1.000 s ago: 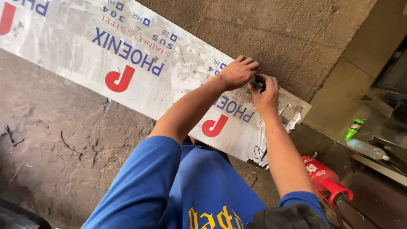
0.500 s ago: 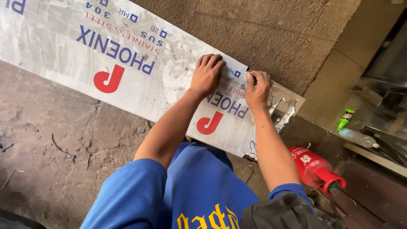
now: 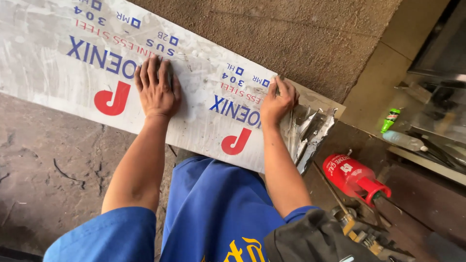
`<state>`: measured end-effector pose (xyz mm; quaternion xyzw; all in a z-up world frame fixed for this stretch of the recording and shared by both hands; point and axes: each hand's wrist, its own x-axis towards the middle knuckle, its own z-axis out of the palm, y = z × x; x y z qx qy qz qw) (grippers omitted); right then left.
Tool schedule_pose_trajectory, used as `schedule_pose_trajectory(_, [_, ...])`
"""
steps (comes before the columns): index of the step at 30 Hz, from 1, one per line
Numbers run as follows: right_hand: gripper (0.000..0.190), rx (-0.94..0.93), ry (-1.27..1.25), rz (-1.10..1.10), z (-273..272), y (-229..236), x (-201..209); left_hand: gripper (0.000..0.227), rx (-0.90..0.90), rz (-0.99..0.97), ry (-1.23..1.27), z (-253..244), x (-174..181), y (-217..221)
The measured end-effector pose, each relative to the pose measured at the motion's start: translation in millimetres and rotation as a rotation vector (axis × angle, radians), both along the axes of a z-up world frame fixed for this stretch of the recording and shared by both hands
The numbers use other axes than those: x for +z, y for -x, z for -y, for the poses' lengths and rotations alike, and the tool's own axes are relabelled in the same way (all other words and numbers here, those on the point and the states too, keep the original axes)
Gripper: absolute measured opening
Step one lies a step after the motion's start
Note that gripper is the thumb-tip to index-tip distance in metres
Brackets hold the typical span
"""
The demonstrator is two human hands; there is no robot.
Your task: Removing the protective plastic film from a large stainless steel sheet by picking at the edges and peeling it back.
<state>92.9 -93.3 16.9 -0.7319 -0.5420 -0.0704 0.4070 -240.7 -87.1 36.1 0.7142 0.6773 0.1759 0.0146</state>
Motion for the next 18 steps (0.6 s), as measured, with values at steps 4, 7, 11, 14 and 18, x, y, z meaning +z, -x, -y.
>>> schedule_pose_trajectory(4, [0.023, -0.066, -0.026, -0.014, 0, 5, -20, 0.043, -0.016, 0.042, 0.034, -1, -2, 1])
schedule_pose_trajectory(7, [0.025, -0.125, -0.046, -0.031, -3, 4, -31, 0.043, -0.002, 0.048, 0.046, -3, -5, 0])
schedule_pose_trajectory(11, [0.024, -0.148, -0.047, 0.005, -2, 8, -30, 0.044, 0.007, 0.038, 0.077, -1, -8, 1])
schedule_pose_trajectory(14, [0.022, -0.151, -0.063, -0.001, -5, 8, -37, 0.044, 0.017, 0.039, 0.091, -2, -6, 2])
schedule_pose_trajectory(18, [0.02, -0.165, -0.041, 0.027, -5, 8, -33, 0.041, 0.012, 0.017, 0.063, -3, -1, 1])
